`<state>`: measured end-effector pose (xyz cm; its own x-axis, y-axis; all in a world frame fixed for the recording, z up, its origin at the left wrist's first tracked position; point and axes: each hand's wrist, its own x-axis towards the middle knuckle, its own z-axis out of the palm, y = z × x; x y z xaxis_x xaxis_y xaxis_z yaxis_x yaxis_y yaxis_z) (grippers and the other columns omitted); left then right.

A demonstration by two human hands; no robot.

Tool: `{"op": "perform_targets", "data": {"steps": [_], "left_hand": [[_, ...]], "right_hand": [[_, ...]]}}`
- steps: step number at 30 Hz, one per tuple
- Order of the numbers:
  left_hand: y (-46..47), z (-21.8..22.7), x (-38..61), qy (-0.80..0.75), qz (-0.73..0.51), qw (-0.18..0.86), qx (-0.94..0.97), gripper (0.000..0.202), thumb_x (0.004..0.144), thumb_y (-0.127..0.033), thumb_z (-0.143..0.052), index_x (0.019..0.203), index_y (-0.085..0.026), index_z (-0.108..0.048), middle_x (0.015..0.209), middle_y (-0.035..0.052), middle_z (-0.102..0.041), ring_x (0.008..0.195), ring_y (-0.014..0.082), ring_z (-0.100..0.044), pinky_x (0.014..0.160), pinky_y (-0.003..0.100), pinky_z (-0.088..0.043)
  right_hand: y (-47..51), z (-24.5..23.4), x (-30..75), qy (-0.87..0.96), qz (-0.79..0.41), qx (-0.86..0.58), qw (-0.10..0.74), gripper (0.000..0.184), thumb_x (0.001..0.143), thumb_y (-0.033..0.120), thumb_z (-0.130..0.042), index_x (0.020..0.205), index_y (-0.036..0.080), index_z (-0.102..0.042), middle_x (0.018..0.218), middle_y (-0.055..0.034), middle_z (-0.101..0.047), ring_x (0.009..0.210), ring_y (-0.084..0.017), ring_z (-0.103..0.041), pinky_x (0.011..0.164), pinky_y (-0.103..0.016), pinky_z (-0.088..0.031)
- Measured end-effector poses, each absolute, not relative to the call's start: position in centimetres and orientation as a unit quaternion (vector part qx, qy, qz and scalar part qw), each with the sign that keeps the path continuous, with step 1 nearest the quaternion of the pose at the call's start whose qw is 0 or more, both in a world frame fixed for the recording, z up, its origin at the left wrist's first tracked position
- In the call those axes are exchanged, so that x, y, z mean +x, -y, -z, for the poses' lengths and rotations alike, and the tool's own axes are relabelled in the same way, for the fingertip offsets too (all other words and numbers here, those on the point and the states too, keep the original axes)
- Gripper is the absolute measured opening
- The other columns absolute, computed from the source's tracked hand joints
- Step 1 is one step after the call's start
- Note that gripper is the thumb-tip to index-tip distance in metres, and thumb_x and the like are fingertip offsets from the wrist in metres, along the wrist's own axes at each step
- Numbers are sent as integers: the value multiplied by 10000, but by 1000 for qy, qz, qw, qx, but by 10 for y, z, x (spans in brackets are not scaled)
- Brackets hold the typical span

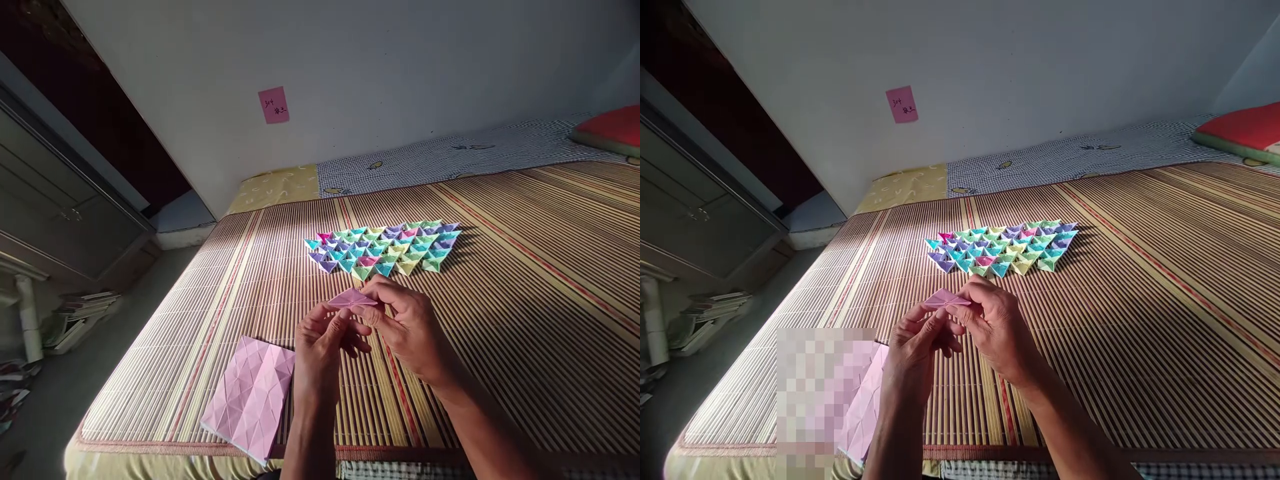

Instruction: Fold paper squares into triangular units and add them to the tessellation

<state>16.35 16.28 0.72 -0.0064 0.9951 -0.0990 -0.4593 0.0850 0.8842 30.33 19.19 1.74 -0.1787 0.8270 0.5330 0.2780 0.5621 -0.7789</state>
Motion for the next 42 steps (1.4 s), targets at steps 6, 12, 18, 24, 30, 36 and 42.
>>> {"op": "perform_targets", "data": {"steps": [6,12,18,24,30,36,42], "left_hand": [[-168,-3,157,-366,-631,613,304,138,797,-271,-823,853,-163,-758,783,31,-786,666,130,-735,676,231,-593],[-170,0,152,-341,-644,592,344,131,799,-286,-830,869,-184,-786,834,31,-786,747,150,-741,742,261,-612],[-167,0,148,-339,-640,572,385,165,828,-304,-808,946,-189,-796,911,59,-797,830,176,-744,785,256,-591],[-165,-2,142,-313,-635,596,379,227,916,-337,-685,1016,-177,-810,1007,80,-799,930,192,-749,894,295,-594],[-167,-6,142,-357,-618,601,361,171,871,-316,-759,963,-183,-815,953,60,-806,841,156,-753,825,245,-606],[-165,-6,142,-362,-610,602,366,158,847,-312,-790,942,-187,-808,964,53,-807,868,157,-758,840,248,-610],[-161,-9,149,-390,-608,553,416,189,907,-342,-726,956,-167,-776,902,63,-803,870,181,-763,892,317,-616]], "right_hand": [[-192,-18,304,734,-274,-348,516,90,941,162,-657,920,223,-718,909,-16,-646,815,-153,-650,681,-269,-530],[-189,-20,304,723,-289,-314,544,176,942,136,-674,1021,272,-753,996,-12,-644,982,-155,-644,849,-278,-534],[-188,-24,305,739,-310,-281,528,175,958,120,-657,980,263,-755,989,-12,-615,945,-141,-645,821,-265,-531],[-188,-25,304,754,-266,-295,523,176,973,98,-622,1003,234,-730,970,-19,-607,900,-140,-632,775,-262,-529],[-187,-24,305,788,-226,-305,484,138,989,114,-600,979,200,-707,994,-45,-592,924,-159,-629,799,-284,-534],[-188,-19,302,777,-197,-326,501,106,986,141,-604,904,186,-655,931,-36,-595,886,-166,-625,785,-295,-522],[-190,-13,299,752,-199,-351,521,116,968,125,-598,872,189,-587,843,-8,-576,781,-152,-588,714,-295,-500]]}}
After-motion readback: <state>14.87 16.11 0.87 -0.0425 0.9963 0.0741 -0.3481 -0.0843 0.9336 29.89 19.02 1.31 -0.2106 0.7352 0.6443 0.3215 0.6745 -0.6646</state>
